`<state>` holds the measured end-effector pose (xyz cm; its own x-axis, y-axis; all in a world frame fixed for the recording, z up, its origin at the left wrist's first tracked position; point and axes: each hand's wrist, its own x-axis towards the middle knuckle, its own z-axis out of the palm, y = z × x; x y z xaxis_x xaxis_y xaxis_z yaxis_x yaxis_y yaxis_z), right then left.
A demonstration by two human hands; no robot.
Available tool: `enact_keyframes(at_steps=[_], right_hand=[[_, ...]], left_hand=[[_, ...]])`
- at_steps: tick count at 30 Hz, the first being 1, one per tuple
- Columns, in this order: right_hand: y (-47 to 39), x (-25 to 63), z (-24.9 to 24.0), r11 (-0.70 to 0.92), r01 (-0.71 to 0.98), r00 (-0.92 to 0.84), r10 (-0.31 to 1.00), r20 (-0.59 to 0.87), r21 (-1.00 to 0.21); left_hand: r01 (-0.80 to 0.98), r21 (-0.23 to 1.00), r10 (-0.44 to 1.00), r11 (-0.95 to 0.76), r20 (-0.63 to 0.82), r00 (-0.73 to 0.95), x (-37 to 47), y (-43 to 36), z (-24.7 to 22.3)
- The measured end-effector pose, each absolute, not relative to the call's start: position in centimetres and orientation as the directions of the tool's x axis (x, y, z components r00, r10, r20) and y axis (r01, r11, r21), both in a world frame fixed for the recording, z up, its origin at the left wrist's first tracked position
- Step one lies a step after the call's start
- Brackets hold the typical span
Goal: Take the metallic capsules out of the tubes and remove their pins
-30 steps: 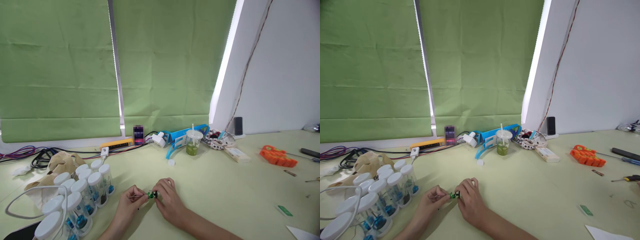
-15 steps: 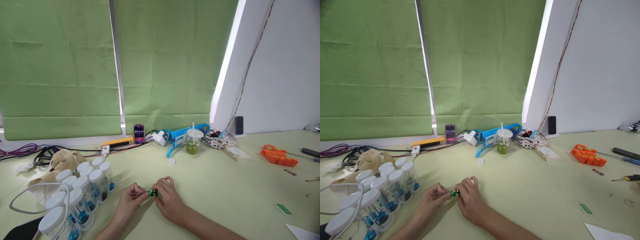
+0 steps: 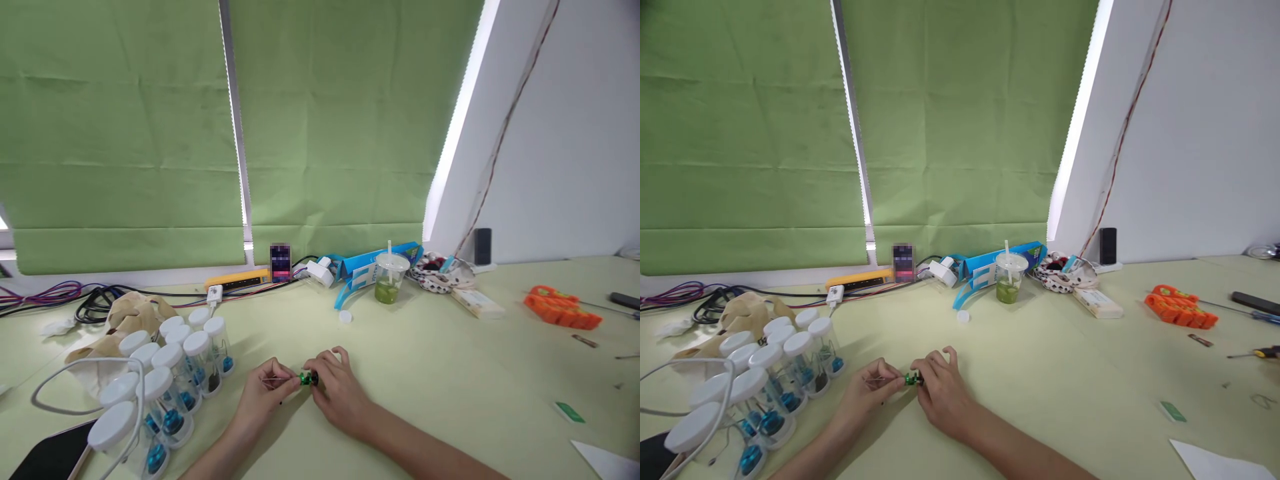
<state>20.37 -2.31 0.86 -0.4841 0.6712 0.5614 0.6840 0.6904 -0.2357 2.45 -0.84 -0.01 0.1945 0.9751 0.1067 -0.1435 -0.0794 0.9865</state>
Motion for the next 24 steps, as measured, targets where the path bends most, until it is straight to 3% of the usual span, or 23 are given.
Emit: enact_keyframes(at_steps=[24], right_hand=[[-2.35, 20.57, 0.98, 0.708, 0.66, -0.474, 0.652, 0.591, -0.252]], left_hand=[[-0.199, 0.977, 0.975, -0.075, 0.114, 0.192, 2.43, -0.66, -0.42]])
